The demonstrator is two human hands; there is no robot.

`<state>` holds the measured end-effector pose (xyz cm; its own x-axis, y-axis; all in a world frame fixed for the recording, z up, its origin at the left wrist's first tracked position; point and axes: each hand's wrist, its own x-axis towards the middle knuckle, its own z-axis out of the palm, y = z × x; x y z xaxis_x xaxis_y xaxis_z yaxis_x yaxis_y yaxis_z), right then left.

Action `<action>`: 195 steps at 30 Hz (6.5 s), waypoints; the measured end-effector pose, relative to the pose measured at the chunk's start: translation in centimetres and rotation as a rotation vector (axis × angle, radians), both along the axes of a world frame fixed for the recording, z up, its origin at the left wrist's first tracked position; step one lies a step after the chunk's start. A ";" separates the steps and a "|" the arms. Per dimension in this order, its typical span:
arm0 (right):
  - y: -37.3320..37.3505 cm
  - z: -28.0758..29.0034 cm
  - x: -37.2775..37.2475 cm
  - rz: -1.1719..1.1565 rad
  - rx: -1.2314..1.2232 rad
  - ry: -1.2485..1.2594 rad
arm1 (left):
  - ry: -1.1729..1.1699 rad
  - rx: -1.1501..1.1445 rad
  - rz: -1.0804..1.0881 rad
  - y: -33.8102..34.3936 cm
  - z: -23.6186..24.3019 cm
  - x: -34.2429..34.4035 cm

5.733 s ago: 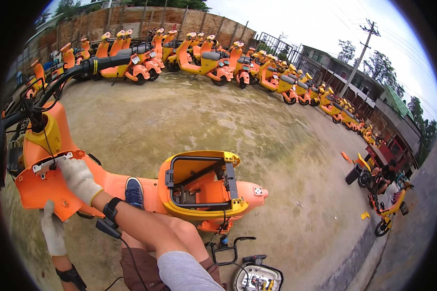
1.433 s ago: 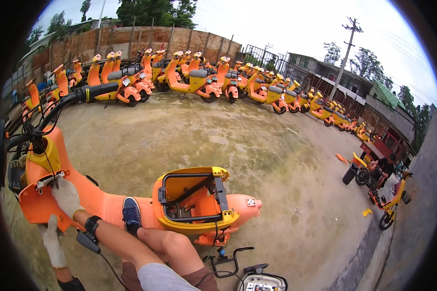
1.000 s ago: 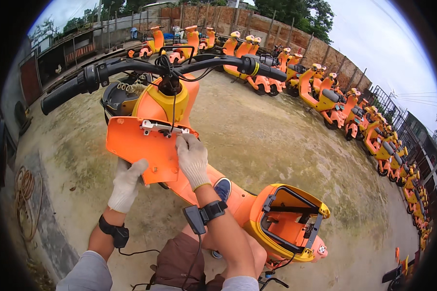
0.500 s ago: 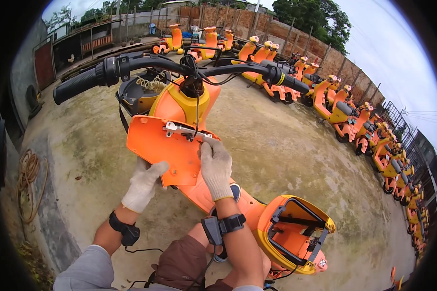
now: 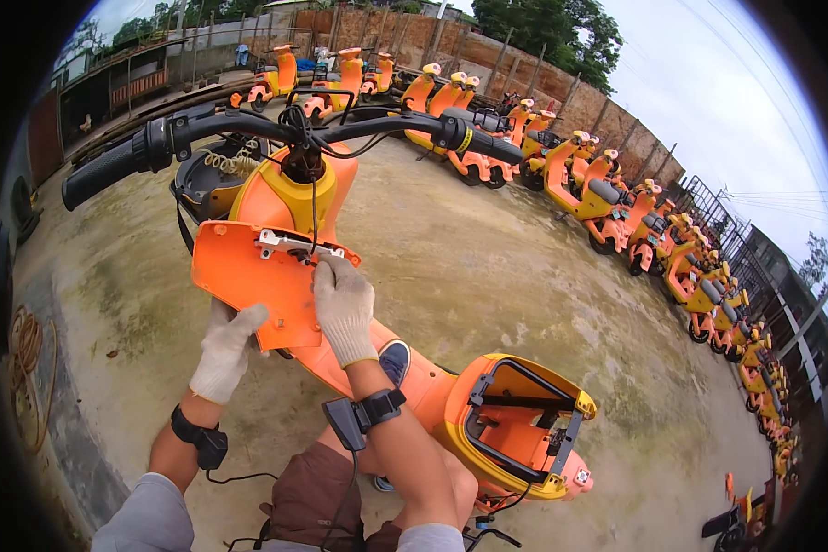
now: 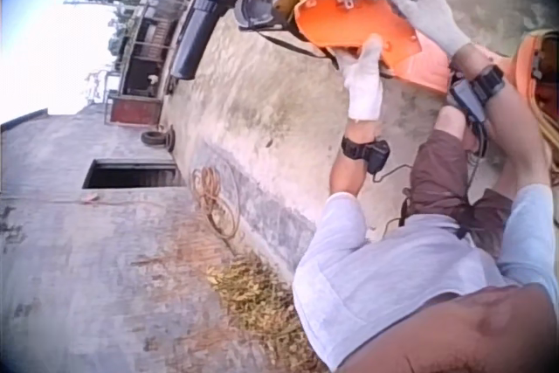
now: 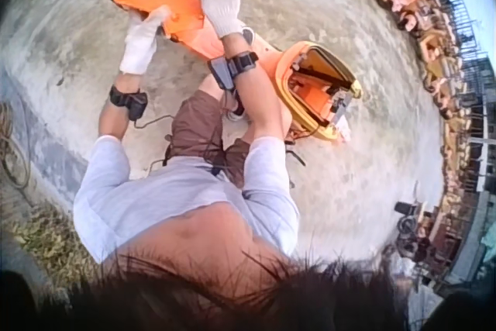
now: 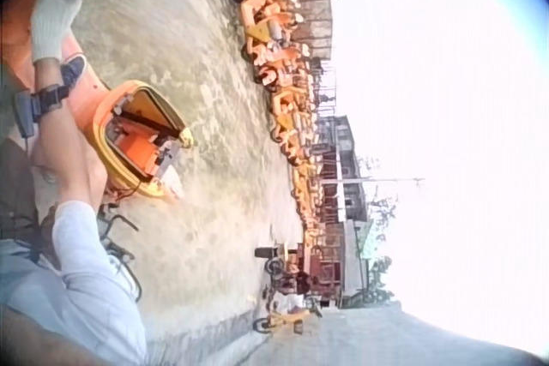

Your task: The recorder is using a power drill and manual dexterity to disassemble and repair the plastic fairings and body panels of a yellow scooter.

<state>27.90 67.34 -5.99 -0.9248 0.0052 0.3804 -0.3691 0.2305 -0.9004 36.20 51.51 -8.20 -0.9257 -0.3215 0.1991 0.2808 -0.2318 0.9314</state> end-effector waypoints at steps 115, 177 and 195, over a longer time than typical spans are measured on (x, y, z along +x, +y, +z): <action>-4.1 -2.8 -1.9 -0.134 0.010 -0.019 | 0.036 -0.007 0.045 -1.7 -3.1 -1.3; 27.6 -10.6 33.7 -0.626 -0.712 -0.113 | -0.054 0.319 -0.316 0.7 0.3 2.5; 0.9 3.8 4.3 0.164 -0.136 -0.040 | 0.052 0.040 -0.107 2.3 -0.4 -0.4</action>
<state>32.24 68.27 -2.21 -0.9317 -0.0979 0.3498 -0.3554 0.0460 -0.9336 35.83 53.84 -8.57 -0.9441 -0.2298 0.2364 0.2997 -0.2993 0.9059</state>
